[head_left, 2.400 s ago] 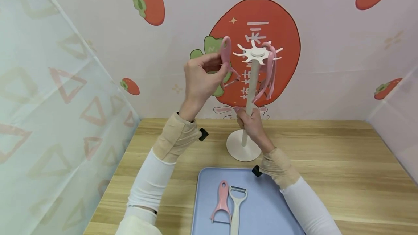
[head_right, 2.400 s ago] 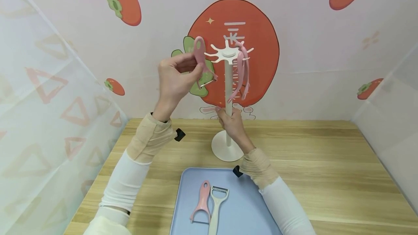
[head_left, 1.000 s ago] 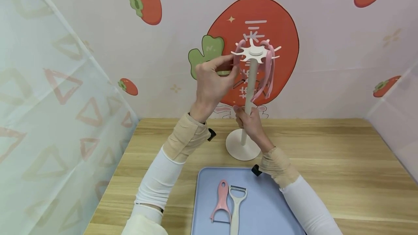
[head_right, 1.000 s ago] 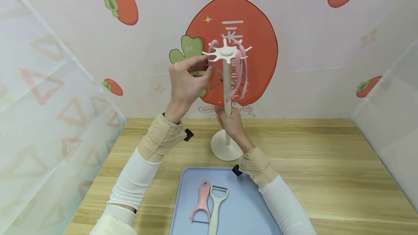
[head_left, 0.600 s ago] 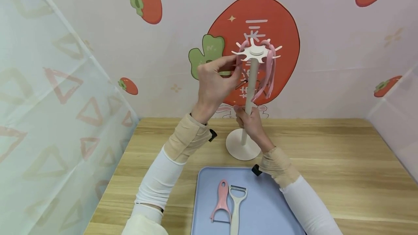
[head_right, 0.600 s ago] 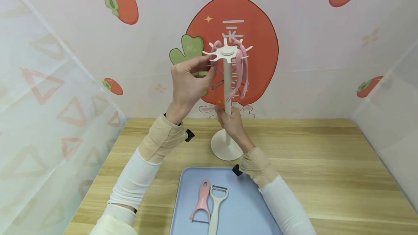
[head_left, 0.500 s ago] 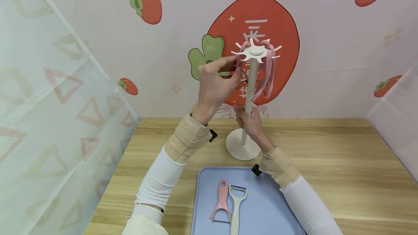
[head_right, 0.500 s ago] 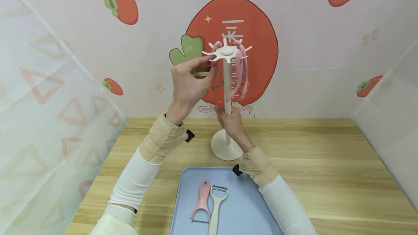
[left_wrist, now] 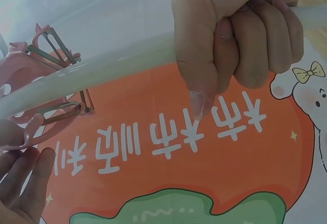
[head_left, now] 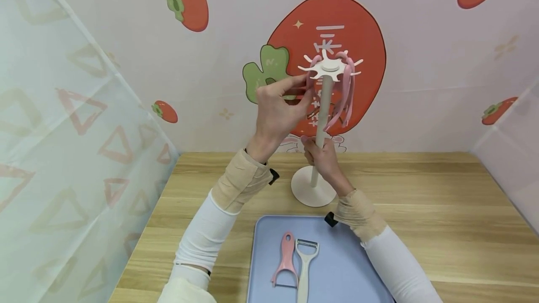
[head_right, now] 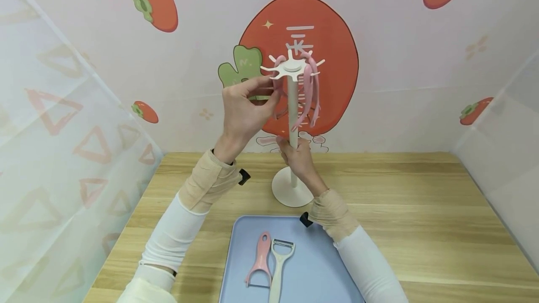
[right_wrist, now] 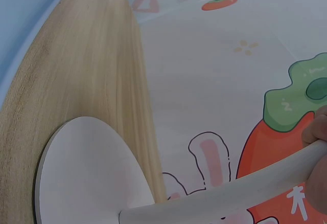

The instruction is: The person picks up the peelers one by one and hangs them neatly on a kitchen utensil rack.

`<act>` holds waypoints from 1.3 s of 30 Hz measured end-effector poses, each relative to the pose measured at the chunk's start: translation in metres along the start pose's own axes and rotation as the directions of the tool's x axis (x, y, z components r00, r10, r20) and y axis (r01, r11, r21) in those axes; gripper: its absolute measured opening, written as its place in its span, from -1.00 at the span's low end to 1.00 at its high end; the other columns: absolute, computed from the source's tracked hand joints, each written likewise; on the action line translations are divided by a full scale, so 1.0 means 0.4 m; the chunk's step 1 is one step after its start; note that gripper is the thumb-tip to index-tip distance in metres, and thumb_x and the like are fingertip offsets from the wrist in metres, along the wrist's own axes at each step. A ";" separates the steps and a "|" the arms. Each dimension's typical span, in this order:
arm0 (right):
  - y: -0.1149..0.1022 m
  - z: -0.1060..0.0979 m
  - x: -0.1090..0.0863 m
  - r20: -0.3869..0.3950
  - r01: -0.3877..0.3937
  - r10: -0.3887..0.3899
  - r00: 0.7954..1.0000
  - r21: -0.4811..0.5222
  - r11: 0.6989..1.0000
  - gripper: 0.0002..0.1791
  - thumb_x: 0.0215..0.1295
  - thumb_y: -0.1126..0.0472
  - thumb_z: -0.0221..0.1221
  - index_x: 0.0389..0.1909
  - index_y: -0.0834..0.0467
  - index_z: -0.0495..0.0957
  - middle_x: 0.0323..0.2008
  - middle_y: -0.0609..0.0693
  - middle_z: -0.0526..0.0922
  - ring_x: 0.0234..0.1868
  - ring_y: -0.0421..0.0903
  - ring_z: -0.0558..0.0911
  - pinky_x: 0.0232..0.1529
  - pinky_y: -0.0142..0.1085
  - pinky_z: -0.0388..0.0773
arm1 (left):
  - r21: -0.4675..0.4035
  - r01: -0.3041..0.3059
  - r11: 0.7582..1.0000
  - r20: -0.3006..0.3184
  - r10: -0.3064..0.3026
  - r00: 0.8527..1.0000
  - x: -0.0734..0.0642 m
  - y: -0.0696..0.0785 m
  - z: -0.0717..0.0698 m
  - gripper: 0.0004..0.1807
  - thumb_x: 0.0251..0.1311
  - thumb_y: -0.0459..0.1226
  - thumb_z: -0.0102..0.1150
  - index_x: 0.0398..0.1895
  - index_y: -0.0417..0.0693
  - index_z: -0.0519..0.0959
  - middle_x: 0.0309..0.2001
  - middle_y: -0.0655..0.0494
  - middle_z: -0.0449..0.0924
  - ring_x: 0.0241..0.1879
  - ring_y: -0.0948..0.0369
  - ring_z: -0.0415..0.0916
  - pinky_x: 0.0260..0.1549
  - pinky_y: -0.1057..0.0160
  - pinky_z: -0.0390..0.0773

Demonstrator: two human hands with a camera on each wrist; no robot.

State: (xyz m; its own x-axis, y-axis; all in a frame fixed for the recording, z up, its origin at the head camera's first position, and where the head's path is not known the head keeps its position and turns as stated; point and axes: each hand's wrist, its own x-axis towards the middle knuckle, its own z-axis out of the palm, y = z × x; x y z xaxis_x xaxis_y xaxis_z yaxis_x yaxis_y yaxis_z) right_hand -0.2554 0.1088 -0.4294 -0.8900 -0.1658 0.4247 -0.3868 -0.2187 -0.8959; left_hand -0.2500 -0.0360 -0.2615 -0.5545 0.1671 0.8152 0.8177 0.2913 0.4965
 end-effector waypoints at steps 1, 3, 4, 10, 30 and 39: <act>-0.001 0.000 0.000 0.000 -0.002 0.002 1.000 -0.001 1.000 -0.37 0.62 0.16 0.10 -0.72 0.32 0.21 -0.79 -0.20 0.22 -0.77 -0.27 0.19 -0.71 -0.37 0.06 | -0.003 0.000 1.000 0.001 0.000 1.000 -0.002 0.000 -0.001 -0.73 0.30 -0.39 0.40 0.03 -0.32 0.77 -0.18 -0.15 0.84 -0.24 0.06 0.85 -0.30 0.15 0.80; -0.002 0.001 -0.001 -0.002 -0.007 0.007 1.000 -0.004 1.000 -0.37 0.62 0.17 0.10 -0.72 0.33 0.20 -0.80 -0.20 0.22 -0.77 -0.27 0.18 -0.72 -0.37 0.06 | -0.011 -0.006 1.000 0.003 0.006 1.000 -0.004 -0.002 -0.002 -0.73 0.30 -0.38 0.40 0.03 -0.31 0.77 -0.19 -0.15 0.84 -0.25 0.06 0.85 -0.31 0.14 0.80; -0.003 0.002 -0.001 -0.003 -0.009 0.009 1.000 -0.004 1.000 -0.37 0.62 0.17 0.10 -0.71 0.34 0.20 -0.80 -0.20 0.22 -0.77 -0.27 0.18 -0.72 -0.37 0.06 | -0.011 -0.011 1.000 0.003 0.011 1.000 -0.005 -0.003 -0.002 -0.73 0.30 -0.38 0.40 0.03 -0.30 0.77 -0.19 -0.14 0.84 -0.25 0.07 0.85 -0.30 0.15 0.80; -0.002 0.002 -0.001 -0.010 -0.014 0.014 1.000 -0.011 1.000 -0.40 0.61 0.20 0.07 -0.69 0.36 0.22 -0.79 -0.20 0.23 -0.77 -0.27 0.19 -0.72 -0.39 0.08 | -0.004 -0.047 0.999 0.002 0.047 0.999 -0.013 -0.005 -0.005 -0.70 0.30 -0.35 0.41 0.05 -0.31 0.76 -0.19 -0.14 0.84 -0.24 0.06 0.86 -0.26 0.16 0.80; 0.003 0.002 0.003 0.004 0.013 -0.013 1.000 -0.037 0.999 -0.38 0.63 0.21 0.07 -0.72 0.38 0.27 -0.80 -0.19 0.24 -0.77 -0.26 0.20 -0.72 -0.37 0.08 | 0.130 0.065 0.989 0.029 -0.070 0.997 -0.067 -0.019 -0.078 -0.82 0.41 -0.30 0.31 -0.09 -0.27 0.74 -0.23 -0.06 0.82 -0.31 0.17 0.79 -0.27 0.30 0.76; 0.001 0.001 0.002 -0.011 0.022 -0.023 1.000 -0.030 0.999 -0.36 0.62 0.20 0.09 -0.73 0.39 0.23 -0.81 -0.18 0.22 -0.78 -0.27 0.20 -0.73 -0.38 0.06 | 0.169 0.161 0.972 0.185 -0.192 0.964 -0.201 -0.038 -0.105 -0.90 0.33 -0.34 0.31 -0.19 -0.21 0.68 -0.33 0.02 0.77 -0.42 0.25 0.72 -0.43 0.35 0.72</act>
State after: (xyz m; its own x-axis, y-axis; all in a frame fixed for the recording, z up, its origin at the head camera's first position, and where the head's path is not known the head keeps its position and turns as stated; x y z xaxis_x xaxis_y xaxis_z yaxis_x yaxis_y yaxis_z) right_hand -0.2562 0.1081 -0.4295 -0.8836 -0.1502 0.4434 -0.4135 -0.1937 -0.8896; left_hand -0.2113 -0.0933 -0.3220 -0.7200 0.2795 0.6352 0.6796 0.4692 0.5638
